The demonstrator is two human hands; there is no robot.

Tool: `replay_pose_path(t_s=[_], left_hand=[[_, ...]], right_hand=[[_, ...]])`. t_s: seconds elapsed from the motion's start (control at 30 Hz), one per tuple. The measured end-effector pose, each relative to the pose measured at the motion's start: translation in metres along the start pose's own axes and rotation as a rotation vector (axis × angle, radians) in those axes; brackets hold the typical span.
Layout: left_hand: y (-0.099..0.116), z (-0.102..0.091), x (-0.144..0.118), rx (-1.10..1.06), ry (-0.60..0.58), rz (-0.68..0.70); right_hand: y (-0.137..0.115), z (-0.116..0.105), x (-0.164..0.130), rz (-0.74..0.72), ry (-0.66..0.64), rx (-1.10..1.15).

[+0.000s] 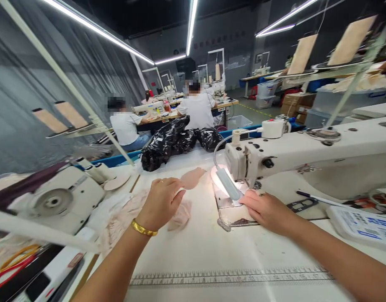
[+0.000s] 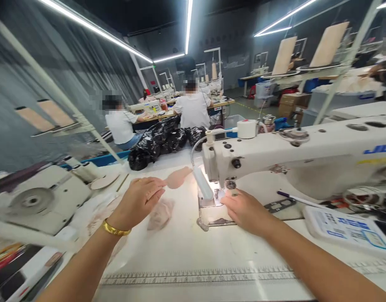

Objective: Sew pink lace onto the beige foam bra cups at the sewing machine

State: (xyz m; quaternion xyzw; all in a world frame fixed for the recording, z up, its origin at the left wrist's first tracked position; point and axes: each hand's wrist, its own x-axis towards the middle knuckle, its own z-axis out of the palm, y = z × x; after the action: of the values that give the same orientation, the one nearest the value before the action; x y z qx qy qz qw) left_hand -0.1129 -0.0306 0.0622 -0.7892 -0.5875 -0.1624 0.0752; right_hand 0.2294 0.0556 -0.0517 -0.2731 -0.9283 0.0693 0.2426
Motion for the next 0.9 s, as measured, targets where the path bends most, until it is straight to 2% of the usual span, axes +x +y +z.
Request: replay_pose_path(t_s=[0.1, 0.17, 0.23, 0.33, 0.43, 0.53, 0.6, 0.67, 0.77, 0.83, 0.9], left_hand=[[-0.001, -0.004, -0.045, -0.022, -0.033, -0.155], [0.006, 0.006, -0.065, -0.051, -0.089, -0.227], [0.016, 0.017, -0.075, -0.09, -0.149, -0.248], [0.028, 0.021, -0.072, -0.246, -0.144, -0.22], [0.032, 0.007, -0.062, -0.599, -0.081, -0.267], [0.034, -0.009, -0.052, -0.996, -0.145, -0.371], [0.037, -0.015, -0.048, -1.171, -0.216, -0.387], [0.041, -0.016, -0.044, -1.231, -0.29, -0.357], [0.045, -0.014, -0.039, -1.171, -0.355, -0.341], [0.044, -0.011, -0.035, -1.164, -0.304, -0.368], [0.04, -0.009, -0.032, -1.228, -0.219, -0.391]], right_hand=[[0.004, 0.006, -0.002, -0.022, -0.006, 0.018], [0.003, 0.007, -0.001, -0.048, -0.008, 0.019], [-0.003, 0.005, 0.001, -0.08, -0.007, 0.015], [-0.024, -0.004, 0.003, -0.111, -0.017, 0.032], [-0.054, -0.016, 0.004, -0.081, -0.058, 0.199], [-0.08, -0.021, 0.005, 0.1, -0.116, 0.552], [-0.092, -0.019, 0.008, 0.255, -0.188, 0.863], [-0.099, -0.013, 0.012, 0.374, -0.243, 1.204], [-0.106, -0.007, 0.017, 0.475, -0.211, 1.562], [-0.108, -0.008, 0.016, 0.501, -0.187, 1.593], [-0.106, -0.016, 0.014, 0.498, -0.184, 1.523]])
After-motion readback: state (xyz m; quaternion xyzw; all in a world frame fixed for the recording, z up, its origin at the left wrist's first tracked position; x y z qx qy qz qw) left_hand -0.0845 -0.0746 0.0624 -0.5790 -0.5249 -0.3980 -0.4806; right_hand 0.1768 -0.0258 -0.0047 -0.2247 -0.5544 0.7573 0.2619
